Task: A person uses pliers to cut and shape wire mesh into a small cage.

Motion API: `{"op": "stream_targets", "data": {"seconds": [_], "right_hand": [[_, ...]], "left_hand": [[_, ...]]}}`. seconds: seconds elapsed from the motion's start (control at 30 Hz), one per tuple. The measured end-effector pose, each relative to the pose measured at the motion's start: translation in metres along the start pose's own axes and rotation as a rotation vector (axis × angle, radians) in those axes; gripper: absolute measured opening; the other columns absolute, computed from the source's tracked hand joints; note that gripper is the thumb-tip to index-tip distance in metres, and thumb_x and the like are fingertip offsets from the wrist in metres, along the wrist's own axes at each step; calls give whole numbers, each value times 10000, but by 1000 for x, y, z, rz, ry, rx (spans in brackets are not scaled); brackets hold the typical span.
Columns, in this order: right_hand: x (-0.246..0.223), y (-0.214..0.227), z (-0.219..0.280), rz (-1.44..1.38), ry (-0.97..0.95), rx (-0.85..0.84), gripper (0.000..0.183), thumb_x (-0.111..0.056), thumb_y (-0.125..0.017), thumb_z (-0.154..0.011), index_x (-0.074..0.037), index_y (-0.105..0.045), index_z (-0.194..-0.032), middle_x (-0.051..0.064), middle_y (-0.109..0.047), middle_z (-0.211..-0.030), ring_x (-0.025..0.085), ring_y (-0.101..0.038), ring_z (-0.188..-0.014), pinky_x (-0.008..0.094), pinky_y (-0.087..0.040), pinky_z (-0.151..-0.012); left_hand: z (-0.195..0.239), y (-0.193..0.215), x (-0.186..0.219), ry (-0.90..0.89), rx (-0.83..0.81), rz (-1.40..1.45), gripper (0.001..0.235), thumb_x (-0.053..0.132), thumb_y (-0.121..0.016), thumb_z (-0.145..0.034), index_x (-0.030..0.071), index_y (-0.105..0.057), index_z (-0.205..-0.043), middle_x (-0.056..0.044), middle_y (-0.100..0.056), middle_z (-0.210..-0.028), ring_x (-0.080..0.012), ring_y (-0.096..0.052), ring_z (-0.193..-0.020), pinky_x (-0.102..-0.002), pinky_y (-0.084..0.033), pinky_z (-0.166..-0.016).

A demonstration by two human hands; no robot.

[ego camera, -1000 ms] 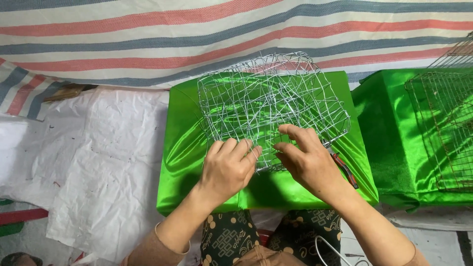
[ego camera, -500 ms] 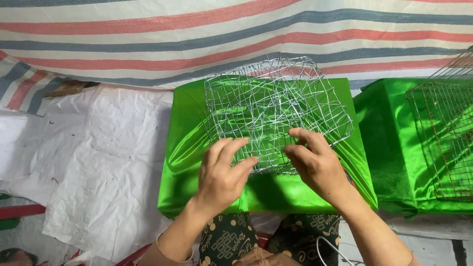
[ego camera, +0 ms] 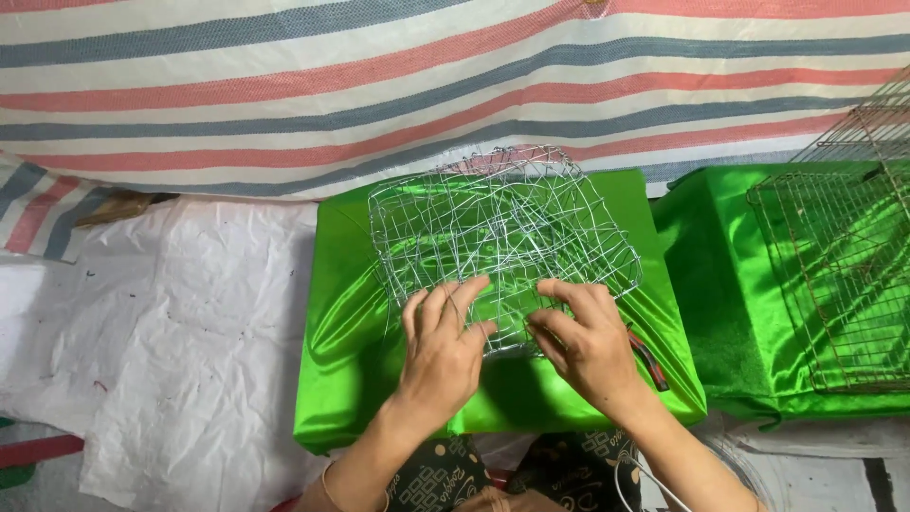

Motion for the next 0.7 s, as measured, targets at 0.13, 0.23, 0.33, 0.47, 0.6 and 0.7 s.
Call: {"op": "stream_targets", "data": {"seconds": [0.13,0.23,0.33,0.47,0.6,0.7], "right_hand": [[-9,3,-12,-50,-4,-74,155,-90,-809,-728,-87,-729,-860,60,-667,-1244,229,-588,-972,366,-469,-859],[-11,4,-19,-50,6,-58,84,-84,-788,-781,-69,-733,-842,56,-680,-1208,193,-543,-824,329,-467,-752],[-11,2,-20,-65,18,-66,89,-72,-781,-794,-63,-727,-863,62,-675,-1220,189,-557,-835,317,-475,-742],[-10,0,-18,-69,10,-79,55,-69,-779,-803,-52,-743,-841,97,-677,-1230,171,-531,-820,282,-465,-714],[-11,3,-17,-114,-20,-106,135,-63,-787,-783,-30,-746,-908,118,-636,-1287,208,-550,-894,313,-490,-751],[-5,-1,-13,-129,-8,-107,150,-63,-793,-782,-25,-756,-923,135,-635,-1286,200,-556,-888,299,-502,-751]], "left_hand": [[-3,6,3,3,-28,40,147,86,-606,-898,41,-746,-891,-142,-520,-1416,-297,-394,-1273,-526,-228,-1114],[-1,1,0,0,-51,25,151,73,-597,-910,71,-742,-870,-136,-520,-1417,-290,-393,-1276,-520,-238,-1099],[-3,6,3,4,-52,37,137,81,-613,-893,54,-748,-891,-139,-525,-1403,-297,-409,-1248,-516,-250,-1073],[-3,4,5,21,-72,2,142,37,-627,-852,41,-754,-915,-146,-543,-1384,-303,-463,-1215,-540,-273,-1085],[-6,11,5,41,-31,11,159,38,-659,-817,43,-769,-932,-148,-554,-1369,-306,-484,-1176,-529,-305,-1094],[-10,21,3,28,29,96,187,66,-685,-837,54,-762,-1007,-191,-573,-1355,-310,-517,-1201,-510,-329,-1095]]}}
Point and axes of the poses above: each hand's wrist, its own z-axis away from the middle knuckle, its own y-axis out of the back of the hand, x = y × z, the point moved 7 cm from there along -z, towards the middle knuckle
